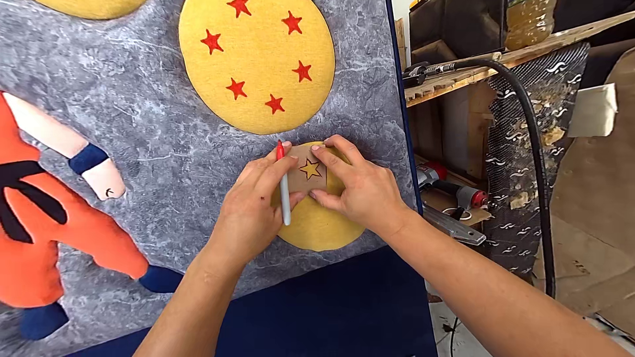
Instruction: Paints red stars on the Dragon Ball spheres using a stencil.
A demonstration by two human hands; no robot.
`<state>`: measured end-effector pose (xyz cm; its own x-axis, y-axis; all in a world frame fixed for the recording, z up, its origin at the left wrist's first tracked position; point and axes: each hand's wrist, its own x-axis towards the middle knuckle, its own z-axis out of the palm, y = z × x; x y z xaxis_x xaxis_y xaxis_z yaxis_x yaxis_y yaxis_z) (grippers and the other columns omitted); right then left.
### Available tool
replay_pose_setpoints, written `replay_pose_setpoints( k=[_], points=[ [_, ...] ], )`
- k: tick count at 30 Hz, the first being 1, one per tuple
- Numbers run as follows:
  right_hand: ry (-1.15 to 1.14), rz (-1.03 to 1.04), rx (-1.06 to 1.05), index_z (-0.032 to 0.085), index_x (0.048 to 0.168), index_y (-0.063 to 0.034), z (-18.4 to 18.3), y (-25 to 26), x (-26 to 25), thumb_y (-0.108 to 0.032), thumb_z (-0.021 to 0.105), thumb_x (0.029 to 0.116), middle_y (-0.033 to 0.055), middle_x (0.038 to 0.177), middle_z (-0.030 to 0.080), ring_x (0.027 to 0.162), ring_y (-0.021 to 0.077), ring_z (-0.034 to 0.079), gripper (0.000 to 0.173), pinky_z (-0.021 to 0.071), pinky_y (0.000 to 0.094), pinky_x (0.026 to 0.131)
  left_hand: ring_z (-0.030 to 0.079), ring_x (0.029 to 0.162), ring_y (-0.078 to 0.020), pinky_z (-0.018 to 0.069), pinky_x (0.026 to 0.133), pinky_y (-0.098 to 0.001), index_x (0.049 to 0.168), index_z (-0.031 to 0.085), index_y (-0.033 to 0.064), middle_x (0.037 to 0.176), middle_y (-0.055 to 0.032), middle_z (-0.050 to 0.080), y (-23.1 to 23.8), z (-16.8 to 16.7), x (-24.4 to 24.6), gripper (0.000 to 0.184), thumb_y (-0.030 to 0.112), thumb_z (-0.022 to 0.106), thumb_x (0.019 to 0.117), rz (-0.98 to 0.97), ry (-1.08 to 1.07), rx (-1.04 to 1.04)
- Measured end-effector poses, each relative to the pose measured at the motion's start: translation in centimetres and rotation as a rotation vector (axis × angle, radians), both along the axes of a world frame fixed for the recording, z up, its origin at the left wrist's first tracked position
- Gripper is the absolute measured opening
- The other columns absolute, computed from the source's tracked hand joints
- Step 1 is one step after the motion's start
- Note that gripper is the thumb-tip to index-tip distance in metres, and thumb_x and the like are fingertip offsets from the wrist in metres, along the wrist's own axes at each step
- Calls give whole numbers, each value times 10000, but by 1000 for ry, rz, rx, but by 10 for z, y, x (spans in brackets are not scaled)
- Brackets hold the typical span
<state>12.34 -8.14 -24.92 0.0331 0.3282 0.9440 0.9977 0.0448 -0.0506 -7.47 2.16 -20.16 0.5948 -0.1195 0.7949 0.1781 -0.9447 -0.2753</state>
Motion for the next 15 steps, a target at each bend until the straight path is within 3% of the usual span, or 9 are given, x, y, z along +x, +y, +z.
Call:
replay_pose_setpoints(
  k=[2,3,5,7,9,15],
  points=[
    [7,2,-15,616,1446,-265,2,-1,-1,-544,737,873,30,1503,533,779,170,686,649,555,365,531,601,1322,-213,509,1104,-393,1422,594,78,1434,-98,622,-10,0,-8,434,273,598,1034,-37,-67,-77],
    [10,-3,-26,608,1453,-272,2,-1,-1,-548,729,878,26,1511,525,777,170,684,649,558,366,535,650,1243,-185,551,1055,-379,1418,599,71,1375,-81,660,-15,-1,-11,416,272,552,1057,-71,-107,-124],
    [13,-7,-25,607,1456,-273,2,0,-1,-555,721,879,19,1518,521,769,168,681,652,557,365,536,717,1043,-141,612,921,-340,1361,642,49,1184,-52,733,-20,-1,-9,386,284,542,1071,-165,-166,-227],
    [14,-3,-23,612,1452,-261,1,1,-2,-551,713,885,20,1523,517,758,166,672,645,554,360,544,721,916,-110,625,820,-300,1230,723,68,1060,-13,744,-21,-2,0,335,315,589,1047,-227,-190,-331],
    [15,0,-28,617,1448,-256,2,1,-2,-548,714,884,24,1524,514,737,161,659,642,547,354,538,708,855,-106,619,768,-291,1133,745,68,1006,-3,732,-17,-2,12,270,278,605,1037,-279,-203,-384],
    [40,6,-88,610,1446,-258,6,-2,-3,-532,729,869,36,1537,483,746,166,661,649,554,357,541,665,756,-36,582,672,-228,1120,669,87,933,16,700,-17,-2,30,219,264,554,1061,-117,-242,-319]
  ],
)
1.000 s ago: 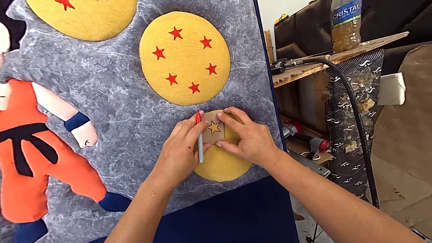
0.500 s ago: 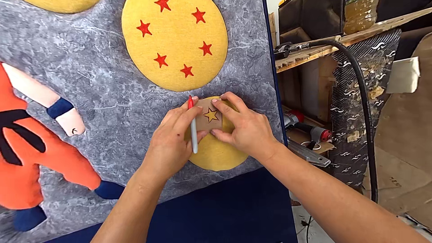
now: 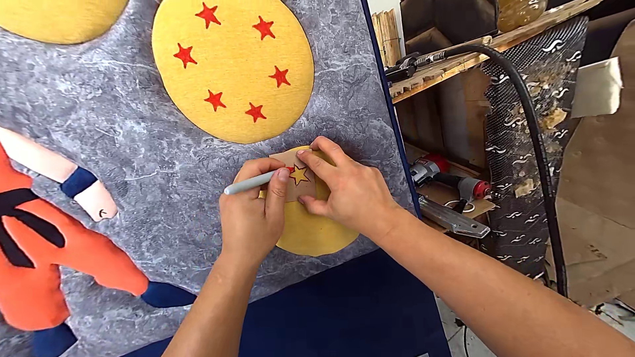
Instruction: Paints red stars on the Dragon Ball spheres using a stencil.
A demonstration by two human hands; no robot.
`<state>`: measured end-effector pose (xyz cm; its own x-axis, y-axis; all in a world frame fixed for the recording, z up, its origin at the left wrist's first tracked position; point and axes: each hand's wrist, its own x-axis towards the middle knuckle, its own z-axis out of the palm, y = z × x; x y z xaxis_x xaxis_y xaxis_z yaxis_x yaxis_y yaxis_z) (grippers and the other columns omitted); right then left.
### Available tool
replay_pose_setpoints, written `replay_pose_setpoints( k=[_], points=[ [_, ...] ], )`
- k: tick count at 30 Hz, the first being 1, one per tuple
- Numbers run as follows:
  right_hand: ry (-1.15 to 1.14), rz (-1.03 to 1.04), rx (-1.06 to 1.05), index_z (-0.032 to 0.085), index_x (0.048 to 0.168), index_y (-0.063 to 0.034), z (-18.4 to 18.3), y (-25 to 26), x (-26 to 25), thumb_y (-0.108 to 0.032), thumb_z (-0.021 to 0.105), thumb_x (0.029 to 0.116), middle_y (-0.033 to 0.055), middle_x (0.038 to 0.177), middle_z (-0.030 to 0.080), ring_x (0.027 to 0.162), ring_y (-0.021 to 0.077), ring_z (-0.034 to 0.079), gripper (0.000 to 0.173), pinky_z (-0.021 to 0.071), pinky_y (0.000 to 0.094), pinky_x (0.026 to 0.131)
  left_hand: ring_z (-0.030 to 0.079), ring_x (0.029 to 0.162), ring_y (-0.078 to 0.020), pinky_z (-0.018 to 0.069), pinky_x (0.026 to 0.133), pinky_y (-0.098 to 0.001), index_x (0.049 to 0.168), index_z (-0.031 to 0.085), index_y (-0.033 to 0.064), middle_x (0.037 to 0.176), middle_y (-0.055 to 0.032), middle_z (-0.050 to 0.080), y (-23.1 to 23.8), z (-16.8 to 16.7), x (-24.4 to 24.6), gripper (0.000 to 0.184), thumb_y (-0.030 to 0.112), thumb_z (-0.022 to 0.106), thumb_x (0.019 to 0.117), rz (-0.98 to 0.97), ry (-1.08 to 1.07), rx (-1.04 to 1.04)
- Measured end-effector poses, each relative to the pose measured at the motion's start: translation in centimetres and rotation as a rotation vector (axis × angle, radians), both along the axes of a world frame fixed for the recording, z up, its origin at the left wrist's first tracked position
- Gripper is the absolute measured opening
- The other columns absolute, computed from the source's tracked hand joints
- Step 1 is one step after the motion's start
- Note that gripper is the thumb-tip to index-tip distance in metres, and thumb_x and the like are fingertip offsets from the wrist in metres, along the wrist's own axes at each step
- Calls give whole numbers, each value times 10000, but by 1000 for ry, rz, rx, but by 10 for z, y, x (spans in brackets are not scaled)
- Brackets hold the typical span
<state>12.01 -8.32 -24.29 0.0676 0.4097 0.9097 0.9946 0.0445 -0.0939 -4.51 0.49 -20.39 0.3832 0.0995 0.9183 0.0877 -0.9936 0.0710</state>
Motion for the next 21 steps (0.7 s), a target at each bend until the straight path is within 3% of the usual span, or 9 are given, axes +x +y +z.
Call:
replay_pose_setpoints(
  k=[5,11,15,19,21],
  points=[
    [7,5,-1,611,1440,-250,0,0,-1,-526,737,865,43,1535,481,764,174,666,650,558,360,550,653,799,-8,558,711,-203,1114,693,91,958,6,704,0,1,3,242,286,561,1058,113,27,84],
    [13,20,7,618,1442,-232,-1,1,0,-500,746,856,43,1536,490,756,166,657,656,550,353,551,669,896,-57,561,802,-240,1064,741,75,978,-23,720,-6,1,3,252,273,587,1035,109,166,210],
    [13,17,-2,613,1444,-240,0,2,-1,-520,730,869,39,1540,488,768,169,664,651,555,356,555,660,787,-54,562,710,-257,1084,708,65,939,-38,706,-3,4,2,282,294,544,1067,138,93,152],
    [8,27,6,613,1450,-226,0,1,1,-500,740,865,47,1537,489,759,165,654,659,550,352,557,679,889,-60,572,802,-260,1067,731,66,987,-36,724,-6,4,2,287,297,562,1051,119,178,198],
    [8,26,-7,609,1454,-229,0,1,0,-513,738,871,43,1549,480,765,167,660,661,552,351,557,664,810,-61,554,730,-268,1061,718,59,950,-53,715,-6,7,2,298,304,549,1063,157,128,184]
  ],
)
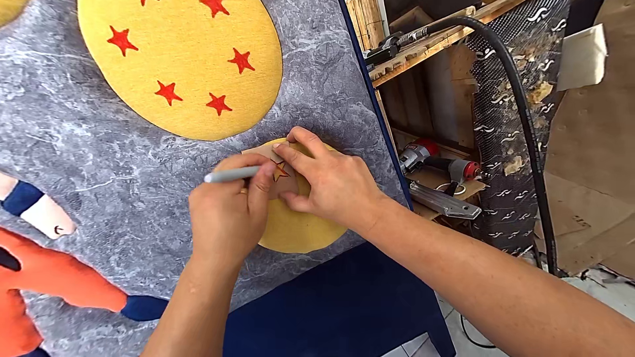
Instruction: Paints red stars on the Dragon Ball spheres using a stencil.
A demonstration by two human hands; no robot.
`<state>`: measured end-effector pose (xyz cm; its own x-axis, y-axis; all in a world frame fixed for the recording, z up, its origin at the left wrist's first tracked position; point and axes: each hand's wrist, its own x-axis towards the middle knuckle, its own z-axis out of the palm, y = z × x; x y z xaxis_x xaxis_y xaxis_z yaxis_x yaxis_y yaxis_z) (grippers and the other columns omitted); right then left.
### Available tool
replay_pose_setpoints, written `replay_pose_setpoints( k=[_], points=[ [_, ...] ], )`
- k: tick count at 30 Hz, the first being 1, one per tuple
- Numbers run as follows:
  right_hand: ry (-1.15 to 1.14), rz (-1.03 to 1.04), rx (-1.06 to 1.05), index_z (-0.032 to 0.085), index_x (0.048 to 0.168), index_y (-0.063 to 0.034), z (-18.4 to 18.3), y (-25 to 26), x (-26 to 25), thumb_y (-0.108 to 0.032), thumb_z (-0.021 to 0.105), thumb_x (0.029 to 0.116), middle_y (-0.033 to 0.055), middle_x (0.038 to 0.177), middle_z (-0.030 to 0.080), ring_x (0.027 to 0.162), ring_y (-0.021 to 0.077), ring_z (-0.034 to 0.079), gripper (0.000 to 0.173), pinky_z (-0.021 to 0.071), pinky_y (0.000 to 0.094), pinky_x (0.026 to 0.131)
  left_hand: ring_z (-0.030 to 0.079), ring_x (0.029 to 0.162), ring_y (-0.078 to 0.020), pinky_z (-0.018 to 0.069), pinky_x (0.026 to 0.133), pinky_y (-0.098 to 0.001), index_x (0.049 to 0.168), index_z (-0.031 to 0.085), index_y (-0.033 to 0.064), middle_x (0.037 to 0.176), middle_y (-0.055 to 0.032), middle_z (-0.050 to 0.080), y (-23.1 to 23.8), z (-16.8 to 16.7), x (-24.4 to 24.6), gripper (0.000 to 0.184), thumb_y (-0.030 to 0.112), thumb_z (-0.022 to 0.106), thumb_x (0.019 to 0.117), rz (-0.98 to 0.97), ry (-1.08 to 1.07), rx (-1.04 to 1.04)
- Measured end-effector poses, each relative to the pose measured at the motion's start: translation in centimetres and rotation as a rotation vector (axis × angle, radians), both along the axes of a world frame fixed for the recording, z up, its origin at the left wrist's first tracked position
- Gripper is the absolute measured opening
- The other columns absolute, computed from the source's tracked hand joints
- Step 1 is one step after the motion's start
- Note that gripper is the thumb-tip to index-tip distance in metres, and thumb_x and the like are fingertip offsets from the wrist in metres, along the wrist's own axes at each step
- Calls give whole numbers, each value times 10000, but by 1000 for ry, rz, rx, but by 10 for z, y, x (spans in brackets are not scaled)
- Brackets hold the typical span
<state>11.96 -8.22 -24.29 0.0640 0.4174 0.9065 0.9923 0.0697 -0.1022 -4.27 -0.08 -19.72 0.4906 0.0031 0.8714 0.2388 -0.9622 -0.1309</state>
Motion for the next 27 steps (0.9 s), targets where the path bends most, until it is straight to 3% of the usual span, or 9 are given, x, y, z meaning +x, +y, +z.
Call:
replay_pose_setpoints(
  k=[2,5,9,12,17,27],
  points=[
    [4,-6,-6,608,1455,-237,0,0,-1,-516,733,871,36,1553,475,765,166,660,659,550,350,555,650,794,-53,545,715,-255,1072,705,61,938,-47,702,-1,-1,1,283,293,543,1067,-1,-17,-10],
    [4,0,8,613,1451,-237,0,1,0,-498,744,859,41,1546,482,753,164,655,660,545,351,547,668,858,-49,564,778,-246,1057,726,75,947,-18,716,-3,1,0,270,293,567,1043,-32,83,17],
    [-2,-3,5,607,1458,-235,0,1,0,-508,730,875,41,1549,478,766,162,656,656,546,345,554,632,757,-37,523,680,-243,1043,711,81,917,-25,702,-3,6,-2,295,319,538,1065,41,44,14],
    [0,3,12,611,1452,-222,0,1,1,-490,740,866,49,1548,478,741,163,651,658,545,347,543,652,824,-54,546,746,-249,1050,718,76,946,-29,706,-4,7,-2,289,310,549,1052,22,104,46],
    [4,0,2,604,1458,-232,0,0,0,-506,737,870,49,1551,475,760,168,659,662,551,350,555,636,774,-28,534,698,-236,1049,713,77,917,-17,699,0,9,-6,288,305,538,1062,7,83,18],
    [-2,-2,-1,606,1456,-233,0,0,1,-507,733,877,44,1549,477,771,167,659,653,549,348,560,659,846,-45,545,759,-245,1039,725,64,950,-31,714,6,5,-9,275,287,564,1047,-53,99,25]
  ],
)
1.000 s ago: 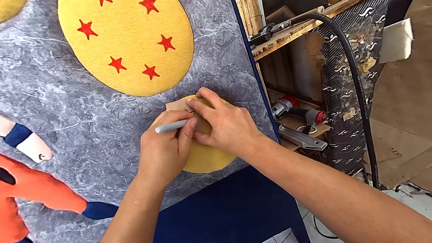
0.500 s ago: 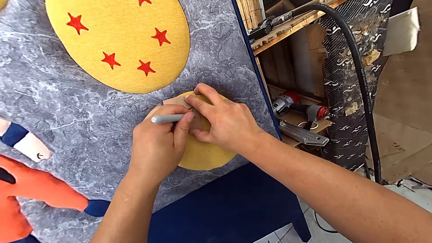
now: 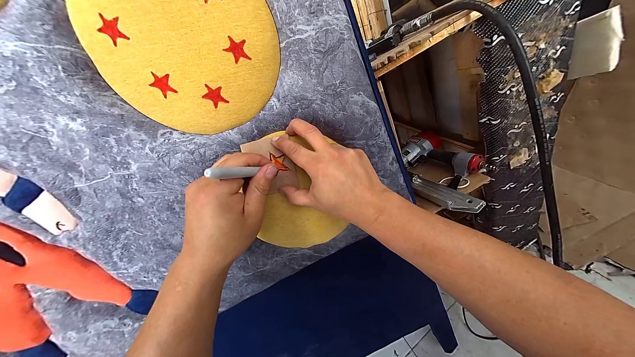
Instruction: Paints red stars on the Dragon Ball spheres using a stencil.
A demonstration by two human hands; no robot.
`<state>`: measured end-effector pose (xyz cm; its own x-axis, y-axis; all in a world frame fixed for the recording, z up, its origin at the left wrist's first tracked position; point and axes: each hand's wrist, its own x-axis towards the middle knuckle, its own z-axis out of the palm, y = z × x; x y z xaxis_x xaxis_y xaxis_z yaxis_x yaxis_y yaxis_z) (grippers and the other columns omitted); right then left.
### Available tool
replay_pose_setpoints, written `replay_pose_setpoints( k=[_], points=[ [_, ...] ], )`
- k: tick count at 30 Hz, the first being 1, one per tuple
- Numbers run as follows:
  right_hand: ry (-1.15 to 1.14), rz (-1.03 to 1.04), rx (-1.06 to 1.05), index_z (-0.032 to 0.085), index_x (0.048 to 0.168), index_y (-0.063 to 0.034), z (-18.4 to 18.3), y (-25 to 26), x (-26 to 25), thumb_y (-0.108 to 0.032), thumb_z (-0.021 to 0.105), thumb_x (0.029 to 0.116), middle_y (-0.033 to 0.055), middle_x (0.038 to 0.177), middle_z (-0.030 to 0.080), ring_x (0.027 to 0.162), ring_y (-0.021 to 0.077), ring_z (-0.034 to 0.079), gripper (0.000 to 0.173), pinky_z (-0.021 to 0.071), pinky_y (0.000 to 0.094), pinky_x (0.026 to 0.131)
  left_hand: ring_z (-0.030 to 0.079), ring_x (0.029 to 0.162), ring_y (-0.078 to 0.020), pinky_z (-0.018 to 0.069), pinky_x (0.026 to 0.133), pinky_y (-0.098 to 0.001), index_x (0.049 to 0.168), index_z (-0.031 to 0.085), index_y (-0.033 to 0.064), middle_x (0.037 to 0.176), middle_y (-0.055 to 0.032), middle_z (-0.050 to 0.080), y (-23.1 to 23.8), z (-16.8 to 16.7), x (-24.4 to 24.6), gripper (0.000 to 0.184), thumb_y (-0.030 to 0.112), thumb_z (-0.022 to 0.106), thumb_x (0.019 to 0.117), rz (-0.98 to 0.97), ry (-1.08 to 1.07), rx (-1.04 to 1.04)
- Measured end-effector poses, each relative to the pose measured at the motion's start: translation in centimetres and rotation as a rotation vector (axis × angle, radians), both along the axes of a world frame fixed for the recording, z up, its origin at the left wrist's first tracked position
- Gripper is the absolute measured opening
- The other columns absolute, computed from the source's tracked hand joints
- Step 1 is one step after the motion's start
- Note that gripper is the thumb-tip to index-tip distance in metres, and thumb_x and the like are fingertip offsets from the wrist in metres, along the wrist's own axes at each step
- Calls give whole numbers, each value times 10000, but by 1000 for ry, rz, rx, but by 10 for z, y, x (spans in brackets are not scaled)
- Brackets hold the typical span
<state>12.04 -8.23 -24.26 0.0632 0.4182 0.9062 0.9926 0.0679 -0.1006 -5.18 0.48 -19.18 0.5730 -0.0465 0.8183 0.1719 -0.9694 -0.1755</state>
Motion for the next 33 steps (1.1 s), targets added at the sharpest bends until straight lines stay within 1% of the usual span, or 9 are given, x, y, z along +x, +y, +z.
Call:
replay_pose_setpoints(
  k=[2,3,6,11,15,19,25,28,33],
  points=[
    [1,0,3,610,1454,-228,0,1,-1,-508,733,873,44,1545,481,771,166,658,656,549,347,561,671,929,-87,552,835,-273,1063,729,53,990,-49,717,0,-1,3,250,253,579,1043,-30,-2,6],
    [2,0,3,609,1454,-228,0,1,-1,-507,731,874,46,1544,481,773,166,659,656,549,346,561,670,937,-93,551,840,-278,1068,728,51,997,-52,718,0,-3,2,249,250,582,1042,-29,3,4],
    [6,3,-12,599,1464,-233,0,0,0,-498,723,884,46,1553,472,789,170,662,650,550,347,568,670,856,-50,562,763,-244,1058,725,66,963,-27,713,0,-2,-5,281,296,564,1047,14,18,-1],
    [5,4,-10,596,1469,-236,1,0,-1,-501,726,882,41,1555,471,777,166,657,657,545,344,559,662,860,-74,546,774,-251,1064,719,39,961,-65,710,-1,-2,4,260,255,575,1051,7,-36,22],
    [15,10,-29,596,1468,-237,2,-2,0,-491,719,891,48,1576,455,807,177,673,642,554,353,576,660,810,-86,546,727,-282,1045,715,49,922,-61,705,-7,1,-1,308,305,543,1058,90,12,45],
    [9,5,-40,584,1480,-253,2,-1,-2,-504,715,889,38,1578,450,802,168,666,655,548,344,574,640,793,-76,524,719,-268,1047,708,39,907,-70,694,-5,1,1,290,287,557,1058,82,-39,47],
    [8,8,-35,593,1471,-248,2,-1,-1,-497,716,887,41,1577,453,789,169,664,646,546,342,568,680,838,-48,582,766,-252,1069,712,44,968,-41,714,3,7,0,281,283,566,1054,-42,9,-28],
    [9,13,-24,599,1464,-245,2,-1,-1,-488,721,888,46,1571,458,799,173,667,637,550,344,572,667,805,-29,571,730,-232,1064,719,75,948,-9,708,0,5,-7,280,307,563,1051,2,55,-40],
    [8,9,-24,593,1471,-242,1,0,-1,-484,714,891,44,1572,457,783,168,663,639,550,347,567,665,818,-34,564,749,-233,1062,711,49,943,-34,707,2,-4,1,269,282,578,1051,-19,-43,-30]
  ],
)
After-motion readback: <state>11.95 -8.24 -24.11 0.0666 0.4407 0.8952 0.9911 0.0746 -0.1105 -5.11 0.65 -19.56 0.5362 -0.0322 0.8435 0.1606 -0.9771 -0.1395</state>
